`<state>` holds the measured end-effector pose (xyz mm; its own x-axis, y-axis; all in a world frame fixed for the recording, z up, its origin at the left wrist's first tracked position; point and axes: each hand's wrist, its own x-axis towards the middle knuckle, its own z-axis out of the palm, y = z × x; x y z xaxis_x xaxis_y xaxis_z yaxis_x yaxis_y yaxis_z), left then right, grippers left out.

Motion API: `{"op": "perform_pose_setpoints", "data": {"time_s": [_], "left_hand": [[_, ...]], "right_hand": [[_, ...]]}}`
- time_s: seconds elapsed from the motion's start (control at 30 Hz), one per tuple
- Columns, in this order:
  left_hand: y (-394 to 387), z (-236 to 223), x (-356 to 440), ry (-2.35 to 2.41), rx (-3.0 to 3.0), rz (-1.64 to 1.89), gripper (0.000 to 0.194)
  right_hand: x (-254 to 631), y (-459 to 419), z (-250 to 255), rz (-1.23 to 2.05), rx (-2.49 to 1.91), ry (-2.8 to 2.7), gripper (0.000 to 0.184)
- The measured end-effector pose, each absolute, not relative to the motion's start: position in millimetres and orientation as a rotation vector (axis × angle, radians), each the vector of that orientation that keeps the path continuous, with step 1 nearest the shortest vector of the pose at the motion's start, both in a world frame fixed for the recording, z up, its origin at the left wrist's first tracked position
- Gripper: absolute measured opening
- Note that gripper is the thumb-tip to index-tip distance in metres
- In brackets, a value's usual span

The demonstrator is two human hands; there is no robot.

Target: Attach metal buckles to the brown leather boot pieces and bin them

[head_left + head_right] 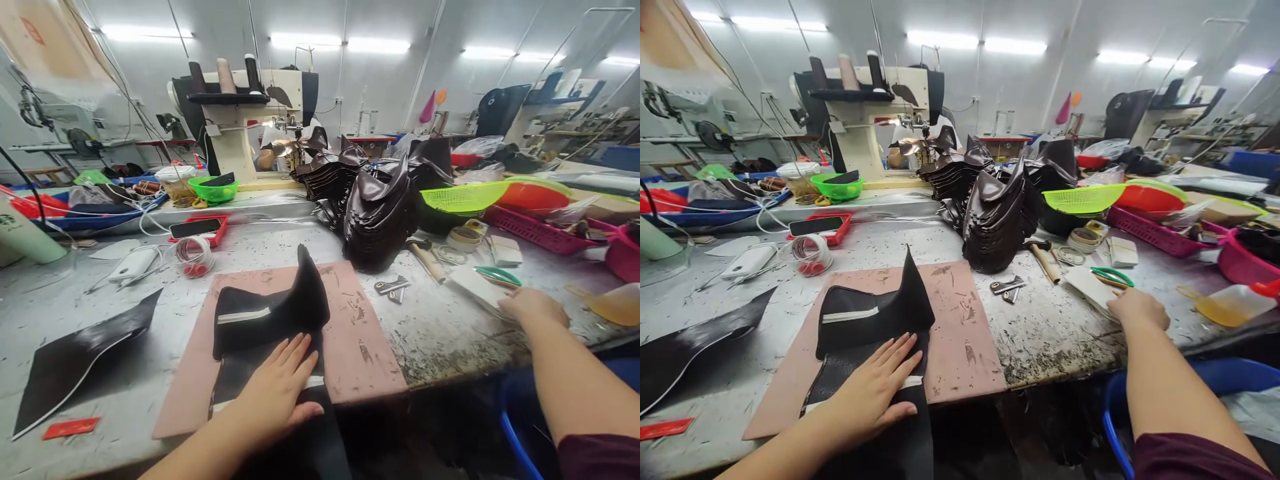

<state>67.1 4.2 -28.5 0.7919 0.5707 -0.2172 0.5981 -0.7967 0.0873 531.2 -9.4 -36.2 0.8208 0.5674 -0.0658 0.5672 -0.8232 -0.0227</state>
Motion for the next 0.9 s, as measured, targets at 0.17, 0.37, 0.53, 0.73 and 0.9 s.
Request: {"op": "perform_pose_setpoints", "data": {"time_s": [0.17, 0.37, 0.53, 0.73, 0.9], "left_hand": [[10.3, -16.8, 62.1, 0.889, 2.583, -0.254, 0.080], [21.2, -3.7, 24.3, 1.007, 2.254, 0.152, 0.079], [12.9, 13.3, 15.7, 0.944, 2.269, 0.418, 0.115], [48.1, 6.6, 15.7, 1.144, 1.729, 0.305, 0.025], [64.6, -18.1, 12.5, 1.432, 1.647, 0.346, 0.034]], "right_hand": [[509.5, -0.5, -24.5, 0.398, -2.802, -1.401, 0.033], [402.6, -30.9, 6.3, 0.495, -2.242, -1.831, 0.023], [281.9, -44.7, 28.1, 0.955, -1.348, -2.208, 0.018], [245.7, 12.4, 7.0, 1.088, -1.375, -1.824, 0.002], [246.5, 33.7, -33.6, 1.095, -1.650, -1.567, 0.017]]}}
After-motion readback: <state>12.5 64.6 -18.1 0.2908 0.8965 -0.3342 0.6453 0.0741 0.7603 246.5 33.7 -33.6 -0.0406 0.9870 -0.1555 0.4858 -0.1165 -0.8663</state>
